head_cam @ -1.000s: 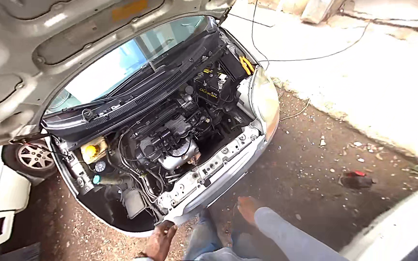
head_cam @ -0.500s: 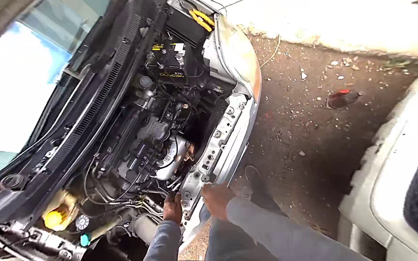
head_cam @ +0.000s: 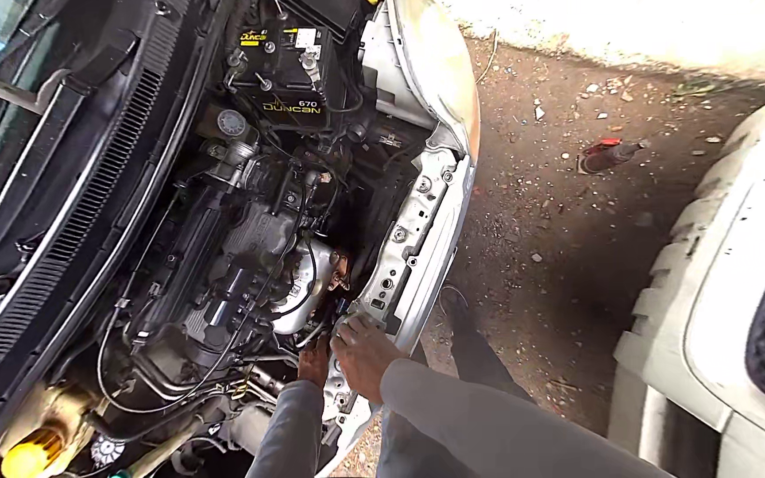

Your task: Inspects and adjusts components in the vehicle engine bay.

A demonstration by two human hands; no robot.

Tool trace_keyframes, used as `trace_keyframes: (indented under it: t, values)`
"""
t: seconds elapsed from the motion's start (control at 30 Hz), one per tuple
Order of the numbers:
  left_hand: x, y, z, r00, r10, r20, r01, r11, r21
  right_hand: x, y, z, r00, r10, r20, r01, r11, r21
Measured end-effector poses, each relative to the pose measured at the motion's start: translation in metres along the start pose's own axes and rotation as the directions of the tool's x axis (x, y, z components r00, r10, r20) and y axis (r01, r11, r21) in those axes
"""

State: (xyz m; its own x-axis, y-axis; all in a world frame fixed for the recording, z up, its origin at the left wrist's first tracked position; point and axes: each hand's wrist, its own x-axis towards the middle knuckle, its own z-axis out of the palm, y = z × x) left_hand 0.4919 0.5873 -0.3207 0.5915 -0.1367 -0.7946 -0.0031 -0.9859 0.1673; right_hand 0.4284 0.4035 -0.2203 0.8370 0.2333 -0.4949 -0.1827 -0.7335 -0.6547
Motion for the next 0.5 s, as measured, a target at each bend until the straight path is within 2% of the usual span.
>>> trace_keyframes:
  t: [0.07,0.13,0.27,0.3,0.37,0.5]
  values:
    - [0.003,0.003,0.003,0.996,0.059,0.064,-0.073,0.965,0.252,0.024,0.0,0.006,0.999,0.003,-0.046,-0.005,1.0,-0.025]
    - [0.004,0.007,0.006,0.991,0.069,0.112,-0.106,0.923,0.371,0.046,0.002,0.011,0.998,0.056,-0.03,-0.058,0.996,-0.061]
    - [-0.003,0.009,0.013,0.989,0.04,0.14,-0.11,0.837,0.537,0.082,-0.002,0.003,0.961,0.208,0.181,-0.187,0.974,-0.128]
    - [-0.005,0.012,0.013,0.994,0.015,0.108,-0.068,0.86,0.505,0.09,-0.004,-0.001,0.944,0.246,0.22,-0.225,0.967,-0.117]
    - [-0.005,0.014,0.015,0.999,-0.05,-0.007,0.05,0.953,0.298,0.106,-0.005,-0.004,0.905,0.32,0.281,-0.301,0.947,-0.11]
    - [-0.003,0.016,0.015,0.98,-0.169,-0.102,0.17,0.986,-0.002,0.115,-0.007,0.004,0.868,0.381,0.318,-0.343,0.924,-0.171]
